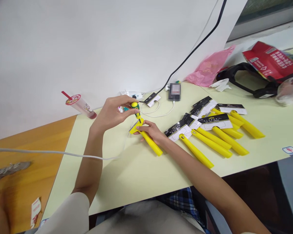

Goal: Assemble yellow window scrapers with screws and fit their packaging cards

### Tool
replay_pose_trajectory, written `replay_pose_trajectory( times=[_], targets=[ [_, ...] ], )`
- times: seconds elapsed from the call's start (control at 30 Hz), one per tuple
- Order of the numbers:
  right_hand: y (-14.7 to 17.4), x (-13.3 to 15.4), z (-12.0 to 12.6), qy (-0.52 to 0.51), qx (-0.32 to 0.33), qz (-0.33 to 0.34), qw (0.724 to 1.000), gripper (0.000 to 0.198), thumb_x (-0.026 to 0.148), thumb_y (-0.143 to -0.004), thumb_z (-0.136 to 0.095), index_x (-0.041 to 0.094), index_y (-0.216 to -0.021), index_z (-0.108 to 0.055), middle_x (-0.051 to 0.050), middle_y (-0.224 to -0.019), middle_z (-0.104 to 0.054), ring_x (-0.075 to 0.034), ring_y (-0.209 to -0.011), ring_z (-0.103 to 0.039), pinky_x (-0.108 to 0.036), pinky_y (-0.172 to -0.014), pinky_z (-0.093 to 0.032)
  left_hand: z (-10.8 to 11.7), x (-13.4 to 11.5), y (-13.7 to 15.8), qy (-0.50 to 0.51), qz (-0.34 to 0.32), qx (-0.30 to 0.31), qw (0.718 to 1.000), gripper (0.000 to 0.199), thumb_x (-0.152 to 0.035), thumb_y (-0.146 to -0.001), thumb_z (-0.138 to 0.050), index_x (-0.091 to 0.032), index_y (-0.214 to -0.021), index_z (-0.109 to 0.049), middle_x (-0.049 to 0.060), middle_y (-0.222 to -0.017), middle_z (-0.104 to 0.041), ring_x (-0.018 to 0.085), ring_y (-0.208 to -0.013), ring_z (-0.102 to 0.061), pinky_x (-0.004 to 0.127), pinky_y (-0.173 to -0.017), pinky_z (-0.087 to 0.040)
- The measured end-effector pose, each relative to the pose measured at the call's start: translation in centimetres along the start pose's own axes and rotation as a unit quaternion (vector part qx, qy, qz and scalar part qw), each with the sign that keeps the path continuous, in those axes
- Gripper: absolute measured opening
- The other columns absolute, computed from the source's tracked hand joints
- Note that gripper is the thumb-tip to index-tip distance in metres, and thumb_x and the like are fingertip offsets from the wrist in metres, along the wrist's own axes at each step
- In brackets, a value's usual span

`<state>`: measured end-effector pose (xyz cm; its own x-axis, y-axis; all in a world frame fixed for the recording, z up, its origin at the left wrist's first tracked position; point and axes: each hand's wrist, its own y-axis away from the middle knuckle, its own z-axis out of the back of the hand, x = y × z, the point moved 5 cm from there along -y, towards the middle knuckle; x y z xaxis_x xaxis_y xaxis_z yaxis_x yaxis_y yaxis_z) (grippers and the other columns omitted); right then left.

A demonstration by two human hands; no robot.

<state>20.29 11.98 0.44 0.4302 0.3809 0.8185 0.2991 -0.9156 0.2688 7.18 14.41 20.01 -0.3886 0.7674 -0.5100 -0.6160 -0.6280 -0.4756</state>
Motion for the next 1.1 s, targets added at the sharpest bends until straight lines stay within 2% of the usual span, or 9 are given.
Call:
replay_pose_trajectory(
  times=[0.17,0.67,1.1],
  targets=[
    [0.10,0.07,-0.05,0.001,0.005,-0.001,1.000,0.038,0.026,-0.078,-0.095,0.022,-0.102,-0.066,-0.012,-0.112,-0.086,-0.034,-0.100,-0.088,-0.025,-0.044,-0.065,-0.02,-0.07,-0.03,0.002,-0.008,-0.004,1.000,0.025,-0.047,-0.104,-0.077,-0.022,-0.108,-0.079,0.007,-0.111,-0.083,0.020,-0.095,-0.077,0.035,-0.091,-0.066],
    [0.11,0.01,-0.09,0.013,0.004,0.006,1.000,0.042,0.029,-0.076,-0.097,0.023,-0.100,-0.063,-0.012,-0.112,-0.086,-0.034,-0.102,-0.087,-0.026,-0.044,-0.064,-0.18,-0.02,-0.05,-0.006,0.000,-0.015,1.000,0.035,-0.058,-0.100,-0.080,-0.023,-0.104,-0.075,0.006,-0.102,-0.080,0.020,-0.091,-0.076,0.037,-0.088,-0.068],
    [0.22,0.16,-0.24,0.021,0.008,0.006,1.000,0.042,0.030,-0.076,-0.096,0.023,-0.100,-0.062,-0.012,-0.113,-0.086,-0.035,-0.102,-0.087,-0.025,-0.044,-0.064,-0.14,-0.11,-0.01,-0.020,-0.005,-0.021,1.000,0.036,-0.058,-0.099,-0.081,-0.023,-0.100,-0.072,0.004,-0.097,-0.078,0.019,-0.088,-0.075,0.036,-0.085,-0.066]
  ],
)
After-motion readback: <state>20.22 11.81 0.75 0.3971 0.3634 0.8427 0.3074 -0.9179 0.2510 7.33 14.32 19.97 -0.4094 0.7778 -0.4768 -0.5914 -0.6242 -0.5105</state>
